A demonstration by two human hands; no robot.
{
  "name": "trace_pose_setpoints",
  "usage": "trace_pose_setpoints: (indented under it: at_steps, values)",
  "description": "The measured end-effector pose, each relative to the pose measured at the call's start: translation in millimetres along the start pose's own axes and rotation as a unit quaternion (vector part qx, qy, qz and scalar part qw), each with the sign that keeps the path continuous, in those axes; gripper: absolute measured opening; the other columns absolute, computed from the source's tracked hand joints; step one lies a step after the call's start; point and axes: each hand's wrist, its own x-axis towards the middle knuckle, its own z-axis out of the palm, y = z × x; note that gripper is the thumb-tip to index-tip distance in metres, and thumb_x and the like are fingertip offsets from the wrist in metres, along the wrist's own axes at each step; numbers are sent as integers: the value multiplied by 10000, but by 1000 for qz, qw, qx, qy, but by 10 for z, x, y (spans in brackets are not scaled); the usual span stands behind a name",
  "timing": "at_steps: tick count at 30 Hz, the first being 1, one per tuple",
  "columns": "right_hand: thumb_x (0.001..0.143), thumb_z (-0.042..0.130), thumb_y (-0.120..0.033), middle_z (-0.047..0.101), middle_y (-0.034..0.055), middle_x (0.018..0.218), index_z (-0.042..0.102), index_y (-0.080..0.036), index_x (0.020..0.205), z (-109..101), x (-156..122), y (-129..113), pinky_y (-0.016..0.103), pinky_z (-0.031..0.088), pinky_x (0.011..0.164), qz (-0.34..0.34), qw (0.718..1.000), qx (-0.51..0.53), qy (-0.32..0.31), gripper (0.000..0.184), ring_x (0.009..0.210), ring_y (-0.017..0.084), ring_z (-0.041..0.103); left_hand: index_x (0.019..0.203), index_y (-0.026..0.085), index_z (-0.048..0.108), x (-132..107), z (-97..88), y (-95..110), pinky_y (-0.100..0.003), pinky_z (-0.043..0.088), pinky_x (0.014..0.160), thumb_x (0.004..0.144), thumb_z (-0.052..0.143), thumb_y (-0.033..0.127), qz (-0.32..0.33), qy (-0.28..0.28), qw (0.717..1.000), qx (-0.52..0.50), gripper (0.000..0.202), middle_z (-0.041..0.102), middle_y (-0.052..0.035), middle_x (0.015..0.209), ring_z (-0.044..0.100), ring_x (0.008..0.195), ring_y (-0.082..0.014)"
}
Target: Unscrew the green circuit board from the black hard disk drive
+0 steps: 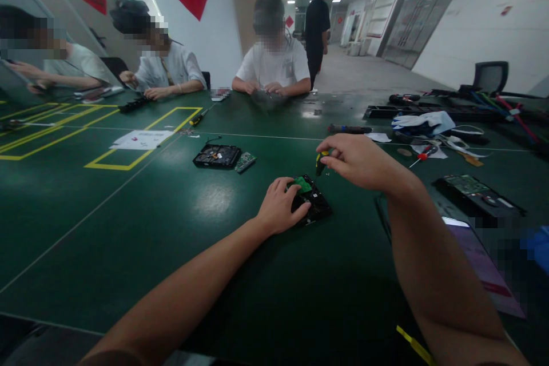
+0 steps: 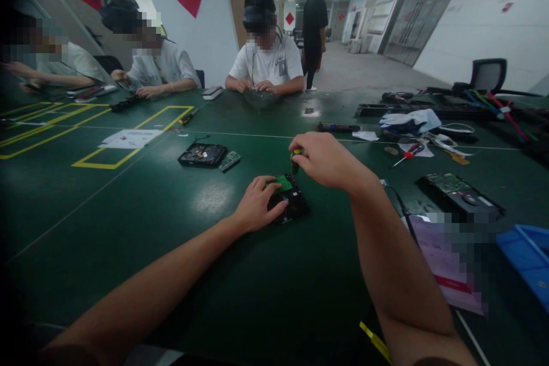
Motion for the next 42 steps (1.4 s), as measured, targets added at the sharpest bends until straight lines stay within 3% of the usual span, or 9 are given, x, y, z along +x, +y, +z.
trace_pose_setpoints:
  at_steps: [6, 10, 13, 23, 32, 38, 42]
  values:
    - [978, 600, -259, 790, 77, 988, 795, -194, 1043, -4, 12, -8, 343, 482, 818, -14, 1000, -7, 2, 216, 855, 215, 704, 1340, 193, 644, 2, 6, 1, -556, 439, 1170, 978, 614, 550, 3, 2, 1000, -2, 509, 565, -155, 1402, 500, 1349, -348]
    - [960, 547, -161, 793, 95, 1115, 777, -165, 1161, -21, 0, -37, 338, 493, 864, -24, 1000, -10, -6, 306, 956, 227, 716, 1347, 200, 642, 2, 11, -9, -560, 447, 1159, 972, 620, 554, 0, 2, 1000, -6, 516, 562, -155, 1407, 495, 1354, -355]
    - [941, 544, -136, 788, 121, 1122, 754, -120, 1217, -22, -6, -55, 340, 501, 844, -10, 1000, -15, -7, 347, 923, 231, 719, 1339, 185, 648, 1, 8, -12, -552, 442, 1164, 975, 613, 556, 0, 2, 1000, -8, 520, 562, -164, 1402, 497, 1354, -357]
    - [982, 601, -239, 786, 83, 1005, 779, -184, 1010, -3, 15, -13, 345, 479, 823, -31, 999, -8, 3, 189, 891, 226, 701, 1343, 185, 638, 0, 18, -15, -542, 443, 1167, 979, 606, 562, -2, -1, 1000, -1, 525, 561, -161, 1409, 488, 1364, -348]
    - [927, 505, -98, 788, 88, 1123, 766, -188, 1128, -8, -2, -39, 380, 503, 928, -27, 1000, -13, -6, 342, 999, 246, 719, 1346, 191, 639, 3, 0, -2, -563, 436, 1172, 983, 601, 556, -4, -4, 1000, -10, 516, 557, -159, 1416, 484, 1367, -354]
    - [1004, 563, -280, 790, 88, 1035, 766, -188, 1059, -1, 24, -46, 369, 491, 833, -6, 1000, 1, 4, 229, 891, 240, 715, 1338, 188, 644, 4, 8, -6, -557, 436, 1172, 975, 611, 567, -2, -2, 1000, -7, 525, 563, -160, 1405, 490, 1358, -354]
    - [1015, 533, -258, 776, 95, 1021, 748, -177, 1007, 14, 34, -38, 379, 474, 870, -10, 1000, -23, 6, 230, 950, 255, 699, 1344, 185, 639, 1, 11, -6, -550, 432, 1178, 979, 608, 562, -1, 1, 1000, -1, 525, 561, -158, 1407, 488, 1362, -348]
